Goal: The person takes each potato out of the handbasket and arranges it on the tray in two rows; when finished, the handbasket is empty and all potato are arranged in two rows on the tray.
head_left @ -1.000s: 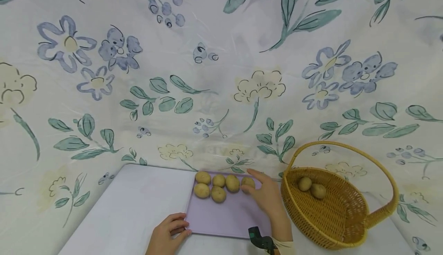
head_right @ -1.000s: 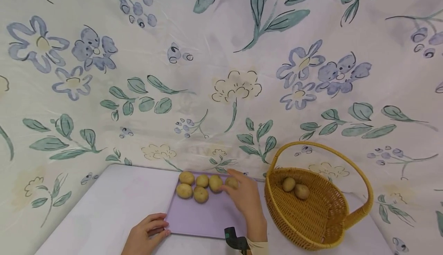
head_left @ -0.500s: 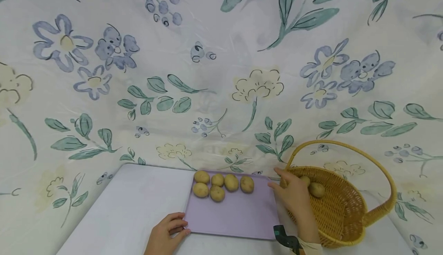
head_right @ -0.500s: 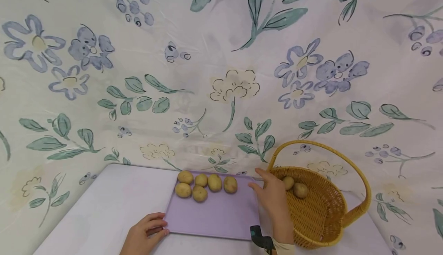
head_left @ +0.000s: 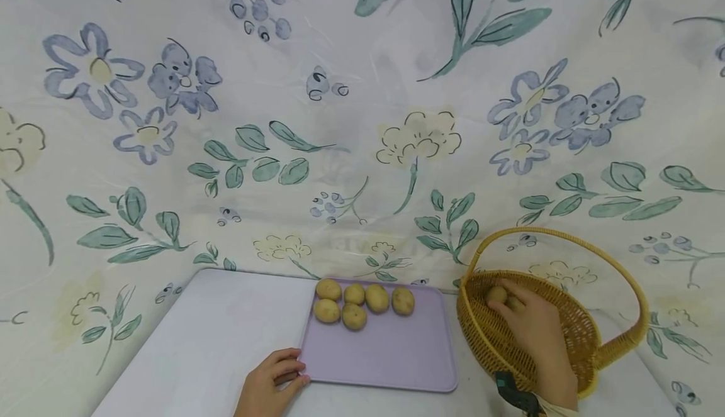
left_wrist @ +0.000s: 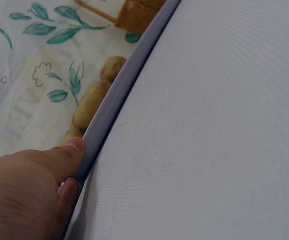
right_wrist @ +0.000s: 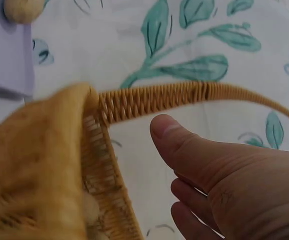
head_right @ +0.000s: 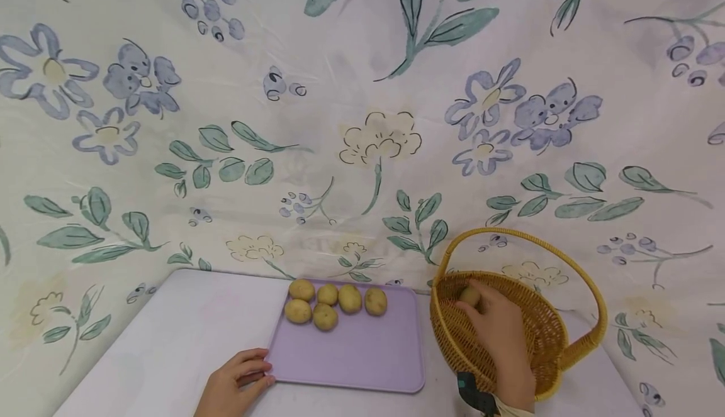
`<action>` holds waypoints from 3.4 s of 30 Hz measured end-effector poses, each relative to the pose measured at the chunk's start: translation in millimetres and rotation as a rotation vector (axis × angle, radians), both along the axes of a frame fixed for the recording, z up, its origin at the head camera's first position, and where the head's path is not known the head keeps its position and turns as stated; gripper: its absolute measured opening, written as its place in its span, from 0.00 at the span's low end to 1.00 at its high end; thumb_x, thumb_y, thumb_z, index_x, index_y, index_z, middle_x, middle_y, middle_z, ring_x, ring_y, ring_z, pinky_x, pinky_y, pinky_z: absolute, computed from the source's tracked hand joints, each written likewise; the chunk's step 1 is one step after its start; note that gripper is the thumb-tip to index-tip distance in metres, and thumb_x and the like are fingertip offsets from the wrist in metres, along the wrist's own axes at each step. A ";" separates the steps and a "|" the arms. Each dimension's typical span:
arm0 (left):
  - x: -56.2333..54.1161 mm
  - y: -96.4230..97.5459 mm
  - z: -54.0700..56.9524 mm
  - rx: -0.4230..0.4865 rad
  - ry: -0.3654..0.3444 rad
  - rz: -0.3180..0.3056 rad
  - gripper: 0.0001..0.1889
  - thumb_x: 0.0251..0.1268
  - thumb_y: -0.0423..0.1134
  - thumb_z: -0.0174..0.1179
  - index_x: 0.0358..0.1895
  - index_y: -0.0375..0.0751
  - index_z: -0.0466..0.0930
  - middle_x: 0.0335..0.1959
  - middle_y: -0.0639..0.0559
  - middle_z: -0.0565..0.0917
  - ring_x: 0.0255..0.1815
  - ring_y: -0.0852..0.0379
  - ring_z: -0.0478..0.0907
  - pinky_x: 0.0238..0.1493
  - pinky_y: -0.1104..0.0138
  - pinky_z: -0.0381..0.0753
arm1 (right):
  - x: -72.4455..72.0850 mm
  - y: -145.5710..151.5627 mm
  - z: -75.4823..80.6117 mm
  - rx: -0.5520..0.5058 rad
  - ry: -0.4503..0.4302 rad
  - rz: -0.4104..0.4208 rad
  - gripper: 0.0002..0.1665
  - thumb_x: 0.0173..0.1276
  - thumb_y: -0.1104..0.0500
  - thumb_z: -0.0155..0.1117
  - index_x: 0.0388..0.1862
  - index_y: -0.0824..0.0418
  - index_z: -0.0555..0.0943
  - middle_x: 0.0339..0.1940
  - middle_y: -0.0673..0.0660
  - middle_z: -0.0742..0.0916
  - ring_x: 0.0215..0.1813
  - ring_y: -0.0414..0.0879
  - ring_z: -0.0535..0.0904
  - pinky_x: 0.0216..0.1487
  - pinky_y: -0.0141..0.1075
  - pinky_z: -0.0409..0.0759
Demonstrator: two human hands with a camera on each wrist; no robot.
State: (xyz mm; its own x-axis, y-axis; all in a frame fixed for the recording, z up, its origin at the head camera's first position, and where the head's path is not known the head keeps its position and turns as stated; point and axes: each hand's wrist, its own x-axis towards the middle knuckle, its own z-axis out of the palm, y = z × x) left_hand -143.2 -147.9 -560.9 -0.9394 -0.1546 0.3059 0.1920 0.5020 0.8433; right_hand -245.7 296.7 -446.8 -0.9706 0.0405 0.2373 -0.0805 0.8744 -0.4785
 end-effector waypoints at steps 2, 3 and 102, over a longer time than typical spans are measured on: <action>-0.2 0.1 0.3 0.004 -0.006 0.006 0.12 0.43 0.28 0.80 0.31 0.43 0.89 0.47 0.51 0.87 0.40 0.77 0.81 0.41 0.77 0.91 | 0.1 7.5 -1.5 0.002 -0.004 -0.021 0.36 0.68 0.42 0.72 0.68 0.59 0.79 0.63 0.71 0.82 0.62 0.74 0.77 0.60 0.70 0.79; -0.3 0.2 0.4 0.005 -0.009 0.009 0.12 0.43 0.28 0.80 0.31 0.43 0.89 0.47 0.51 0.87 0.40 0.77 0.81 0.41 0.78 0.91 | 0.0 10.7 -2.4 -0.001 -0.008 -0.036 0.36 0.67 0.41 0.72 0.68 0.59 0.79 0.64 0.71 0.82 0.63 0.75 0.76 0.61 0.70 0.78; -0.5 -0.1 -2.5 -0.020 0.019 0.006 0.11 0.43 0.28 0.80 0.29 0.44 0.89 0.45 0.51 0.87 0.41 0.77 0.81 0.39 0.76 0.91 | -14.1 44.2 -31.7 0.019 -0.363 0.008 0.27 0.72 0.48 0.68 0.63 0.61 0.82 0.64 0.76 0.80 0.63 0.79 0.73 0.57 0.71 0.80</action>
